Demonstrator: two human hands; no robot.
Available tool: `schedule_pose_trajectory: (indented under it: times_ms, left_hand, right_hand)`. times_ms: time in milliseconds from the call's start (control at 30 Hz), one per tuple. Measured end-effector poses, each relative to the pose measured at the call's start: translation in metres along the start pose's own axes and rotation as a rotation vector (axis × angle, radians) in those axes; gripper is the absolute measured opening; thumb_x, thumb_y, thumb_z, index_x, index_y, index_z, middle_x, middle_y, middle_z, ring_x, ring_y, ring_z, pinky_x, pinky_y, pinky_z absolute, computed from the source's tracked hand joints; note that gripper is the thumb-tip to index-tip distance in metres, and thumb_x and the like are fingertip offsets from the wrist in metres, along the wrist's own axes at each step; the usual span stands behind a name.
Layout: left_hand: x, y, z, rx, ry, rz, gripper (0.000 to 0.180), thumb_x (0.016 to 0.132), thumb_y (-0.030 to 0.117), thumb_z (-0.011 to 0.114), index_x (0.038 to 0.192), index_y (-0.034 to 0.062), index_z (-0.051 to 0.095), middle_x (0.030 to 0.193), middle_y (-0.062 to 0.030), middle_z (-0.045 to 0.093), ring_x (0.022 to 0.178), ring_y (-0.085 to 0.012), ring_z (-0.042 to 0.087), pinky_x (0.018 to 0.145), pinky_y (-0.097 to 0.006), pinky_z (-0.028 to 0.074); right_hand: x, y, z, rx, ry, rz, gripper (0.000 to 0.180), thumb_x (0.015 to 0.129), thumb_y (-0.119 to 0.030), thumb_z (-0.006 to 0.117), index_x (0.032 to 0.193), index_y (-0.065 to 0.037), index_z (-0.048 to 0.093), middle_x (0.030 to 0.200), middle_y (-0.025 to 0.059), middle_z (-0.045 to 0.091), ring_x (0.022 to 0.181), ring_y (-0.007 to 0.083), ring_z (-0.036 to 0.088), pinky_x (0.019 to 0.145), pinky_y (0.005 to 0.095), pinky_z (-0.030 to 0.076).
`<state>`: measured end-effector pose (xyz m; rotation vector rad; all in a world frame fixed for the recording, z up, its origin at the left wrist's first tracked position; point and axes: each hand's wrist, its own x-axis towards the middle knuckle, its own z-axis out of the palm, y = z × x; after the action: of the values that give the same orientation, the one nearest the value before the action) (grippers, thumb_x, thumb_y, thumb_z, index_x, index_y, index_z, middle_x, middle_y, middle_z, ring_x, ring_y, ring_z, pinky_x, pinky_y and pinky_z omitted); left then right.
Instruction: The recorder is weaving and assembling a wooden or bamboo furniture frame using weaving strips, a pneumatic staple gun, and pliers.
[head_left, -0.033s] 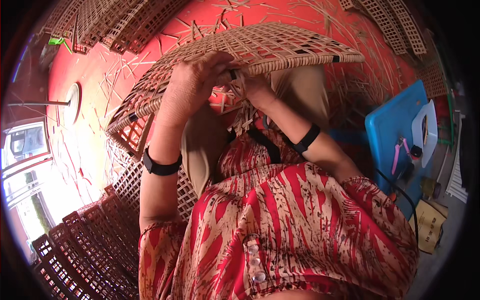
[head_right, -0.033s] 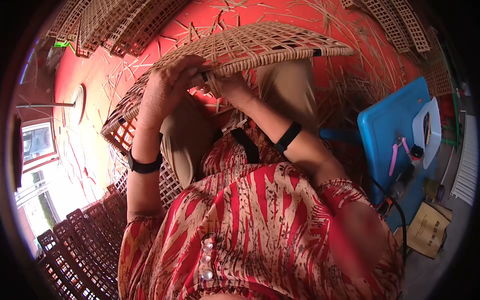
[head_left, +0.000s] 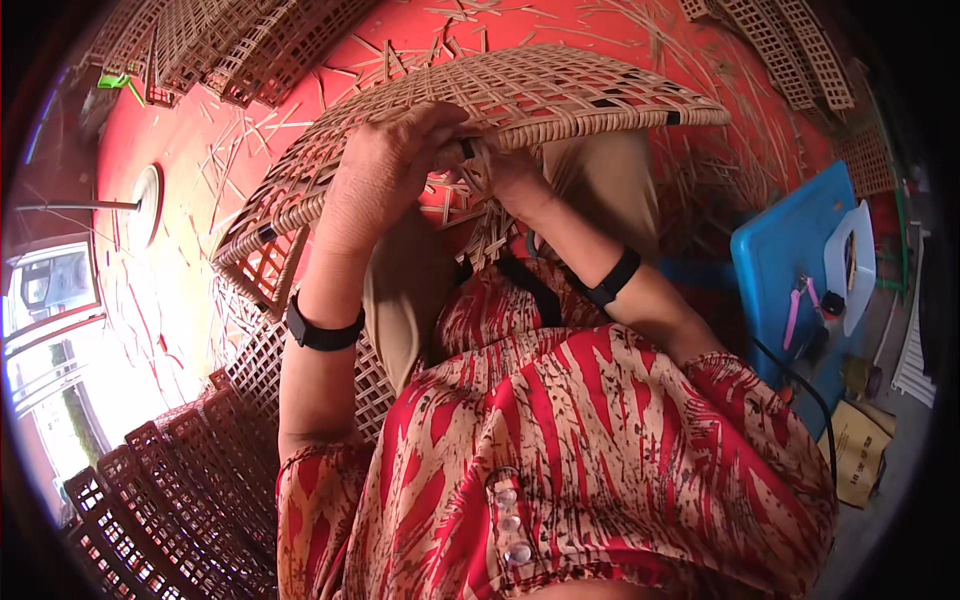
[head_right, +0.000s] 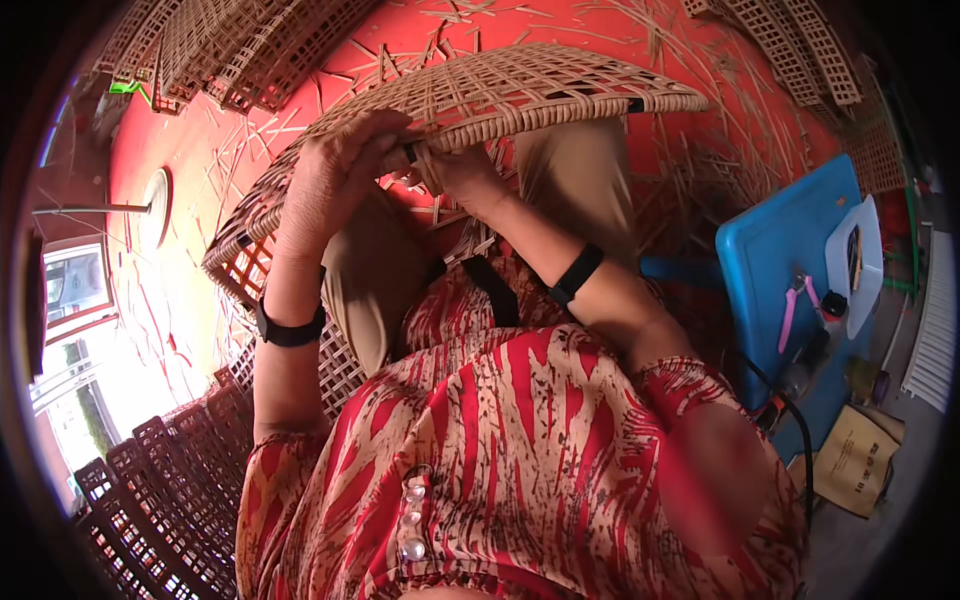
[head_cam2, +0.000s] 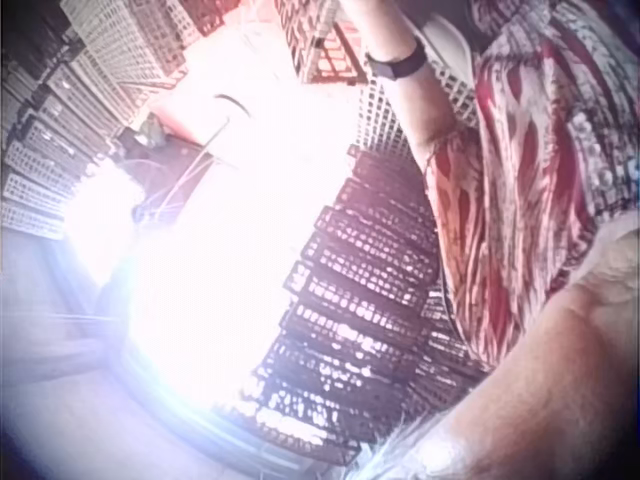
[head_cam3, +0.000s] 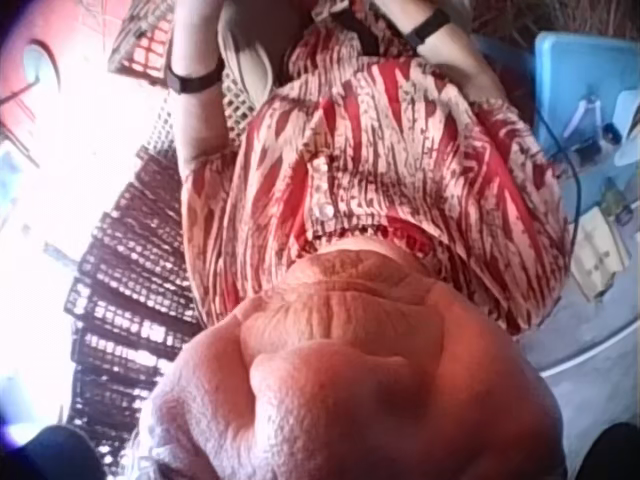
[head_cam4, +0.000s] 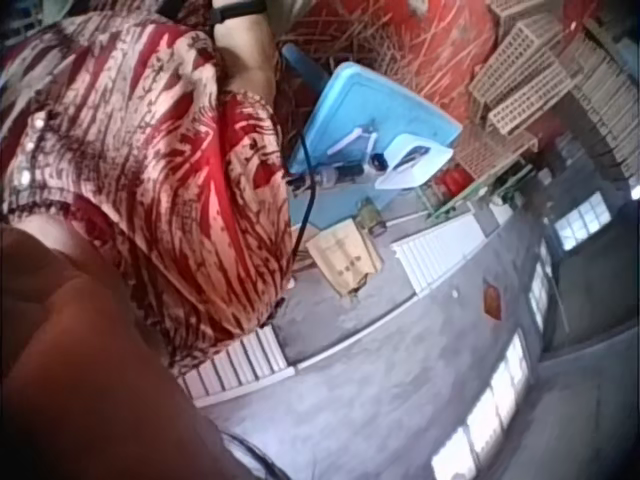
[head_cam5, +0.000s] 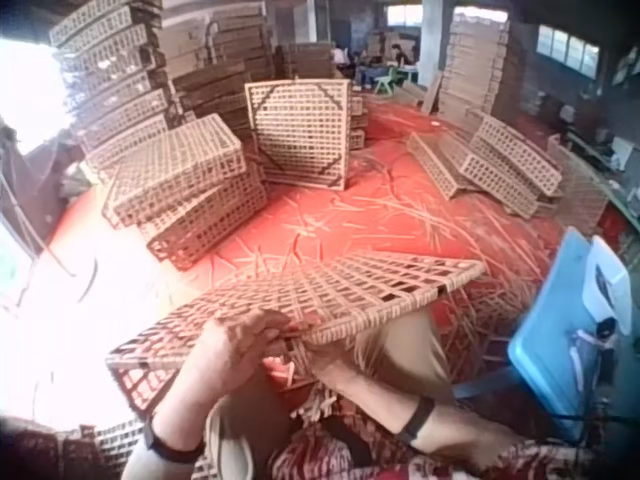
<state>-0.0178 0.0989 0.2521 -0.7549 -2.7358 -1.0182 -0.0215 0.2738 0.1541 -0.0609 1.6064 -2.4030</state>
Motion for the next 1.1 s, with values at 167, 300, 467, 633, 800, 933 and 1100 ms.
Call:
schedule_pose_trajectory:
  times_ms: [167, 300, 467, 633, 800, 933, 1100]
  left_hand:
    - [-0.002, 0.000, 0.005, 0.001, 0.109, 0.046, 0.021, 0.098, 0.011, 0.062, 0.117, 0.0065, 0.071, 0.099, -0.0111, 0.076, 0.089, -0.0285, 0.075, 0.078, -0.036, 0.058]
    - [-0.001, -0.002, 0.008, -0.002, 0.125, 0.071, 0.018, 0.100, 0.015, 0.059, 0.115, 0.0110, 0.068, 0.089, -0.0145, 0.073, 0.084, -0.0343, 0.073, 0.071, -0.044, 0.057]
    - [-0.001, -0.004, 0.007, -0.005, 0.134, 0.107, 0.018, 0.101, 0.015, 0.057, 0.115, 0.0111, 0.068, 0.089, -0.0136, 0.074, 0.083, -0.0338, 0.072, 0.072, -0.044, 0.057]
    - [0.000, -0.004, 0.007, 0.020, 0.124, 0.128, 0.017, 0.100, 0.013, 0.058, 0.114, 0.0114, 0.068, 0.092, -0.0121, 0.074, 0.085, -0.0336, 0.072, 0.072, -0.044, 0.057]
    - [-0.002, -0.001, 0.006, 0.025, 0.083, 0.049, 0.019, 0.099, 0.008, 0.061, 0.114, 0.0080, 0.072, 0.095, -0.0107, 0.076, 0.088, -0.0268, 0.076, 0.079, -0.036, 0.058]
    - [-0.003, -0.001, 0.006, 0.032, 0.086, 0.057, 0.019, 0.099, 0.008, 0.061, 0.114, 0.0086, 0.072, 0.094, -0.0103, 0.076, 0.086, -0.0259, 0.076, 0.076, -0.036, 0.058]
    - [-0.003, -0.004, 0.007, 0.062, 0.103, 0.092, 0.018, 0.099, 0.008, 0.061, 0.113, 0.0090, 0.072, 0.092, -0.0096, 0.076, 0.081, -0.0248, 0.075, 0.074, -0.036, 0.058]
  right_hand:
    - [-0.005, -0.004, 0.004, 0.044, -0.036, -0.084, 0.023, 0.103, -0.014, 0.061, 0.120, 0.000, 0.066, 0.098, 0.0090, 0.075, 0.081, 0.0155, 0.074, 0.068, 0.0293, 0.062]
    - [-0.006, 0.005, -0.001, 0.083, -0.123, -0.130, 0.023, 0.105, -0.016, 0.059, 0.117, 0.000, 0.068, 0.096, 0.0093, 0.076, 0.078, 0.0123, 0.072, 0.064, 0.0267, 0.059]
    - [0.002, 0.018, -0.018, -0.075, 0.000, -0.059, 0.026, 0.106, -0.020, 0.057, 0.113, 0.001, 0.071, 0.090, 0.0078, 0.076, 0.073, 0.0086, 0.068, 0.060, 0.0239, 0.052]
    - [-0.001, 0.019, -0.021, -0.110, -0.067, -0.056, 0.027, 0.106, -0.022, 0.058, 0.112, 0.000, 0.073, 0.089, 0.0076, 0.076, 0.074, 0.0095, 0.069, 0.063, 0.0251, 0.055]
    - [-0.010, 0.010, -0.013, 0.003, -0.125, -0.103, 0.029, 0.104, -0.025, 0.062, 0.114, 0.000, 0.074, 0.094, 0.0067, 0.077, 0.078, 0.0105, 0.070, 0.070, 0.0257, 0.058]
    - [-0.012, 0.011, -0.013, -0.056, -0.060, -0.039, 0.027, 0.103, -0.023, 0.064, 0.112, 0.000, 0.075, 0.095, 0.0062, 0.077, 0.079, 0.0102, 0.070, 0.072, 0.0256, 0.058]
    - [-0.011, 0.013, -0.019, -0.035, -0.144, -0.043, 0.023, 0.101, -0.019, 0.066, 0.110, 0.000, 0.075, 0.095, 0.0055, 0.077, 0.080, 0.0098, 0.070, 0.074, 0.0267, 0.057]
